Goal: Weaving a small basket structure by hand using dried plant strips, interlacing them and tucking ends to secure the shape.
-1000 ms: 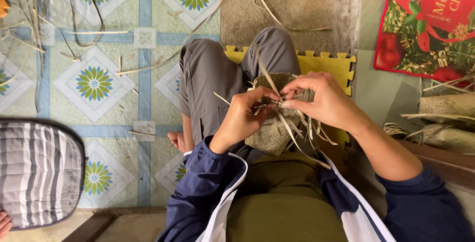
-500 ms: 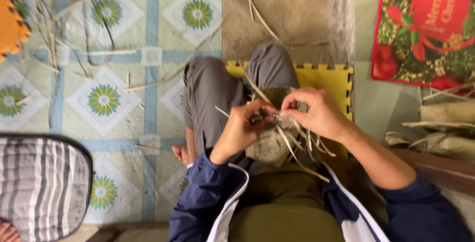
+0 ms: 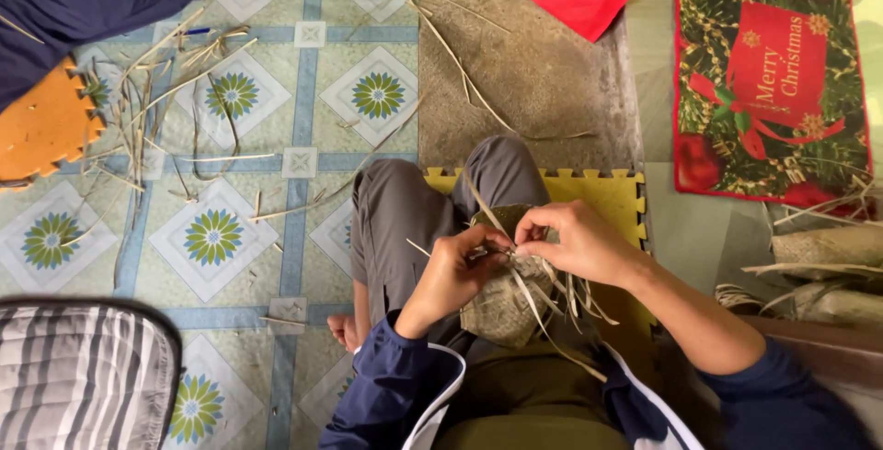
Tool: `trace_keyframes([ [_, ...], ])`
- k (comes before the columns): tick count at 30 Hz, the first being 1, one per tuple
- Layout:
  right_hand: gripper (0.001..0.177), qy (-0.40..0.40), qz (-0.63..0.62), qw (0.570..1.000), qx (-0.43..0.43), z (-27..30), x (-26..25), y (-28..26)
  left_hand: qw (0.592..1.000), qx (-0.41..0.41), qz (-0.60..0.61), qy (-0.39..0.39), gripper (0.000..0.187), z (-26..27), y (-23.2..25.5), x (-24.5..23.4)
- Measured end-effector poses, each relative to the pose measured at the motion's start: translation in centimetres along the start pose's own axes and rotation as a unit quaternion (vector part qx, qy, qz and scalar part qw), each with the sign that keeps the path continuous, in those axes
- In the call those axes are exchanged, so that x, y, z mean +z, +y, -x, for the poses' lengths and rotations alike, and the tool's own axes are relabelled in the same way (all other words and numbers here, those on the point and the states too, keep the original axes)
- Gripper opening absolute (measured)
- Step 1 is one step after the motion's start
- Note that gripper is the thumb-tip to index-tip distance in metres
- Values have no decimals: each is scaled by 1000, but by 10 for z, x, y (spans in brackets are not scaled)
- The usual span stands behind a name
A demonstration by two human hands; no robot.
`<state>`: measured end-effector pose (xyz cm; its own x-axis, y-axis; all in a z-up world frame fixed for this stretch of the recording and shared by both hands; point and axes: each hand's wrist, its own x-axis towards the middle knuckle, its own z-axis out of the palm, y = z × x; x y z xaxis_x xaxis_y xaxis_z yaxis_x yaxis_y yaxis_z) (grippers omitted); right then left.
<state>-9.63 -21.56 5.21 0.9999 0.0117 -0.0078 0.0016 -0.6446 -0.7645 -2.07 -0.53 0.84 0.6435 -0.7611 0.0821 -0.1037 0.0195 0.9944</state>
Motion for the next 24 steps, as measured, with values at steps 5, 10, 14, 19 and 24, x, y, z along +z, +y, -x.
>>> trace_keyframes([
  [5,19,36,49,995,-75,2,12,14,1000,-5,2,11,16,4,0,0],
  [10,32,196,239,929,-203,16,36,17,996,-35,25,76,13,7,-1,-3],
  [14,35,213,148,949,-179,29,73,40,989,-61,10,137,12,11,14,-1],
  [19,37,241,102,957,-126,27,82,40,986,-71,-20,152,13,12,29,7],
  [24,16,243,98,956,-128,24,69,15,986,-45,-34,158,12,9,24,11],
])
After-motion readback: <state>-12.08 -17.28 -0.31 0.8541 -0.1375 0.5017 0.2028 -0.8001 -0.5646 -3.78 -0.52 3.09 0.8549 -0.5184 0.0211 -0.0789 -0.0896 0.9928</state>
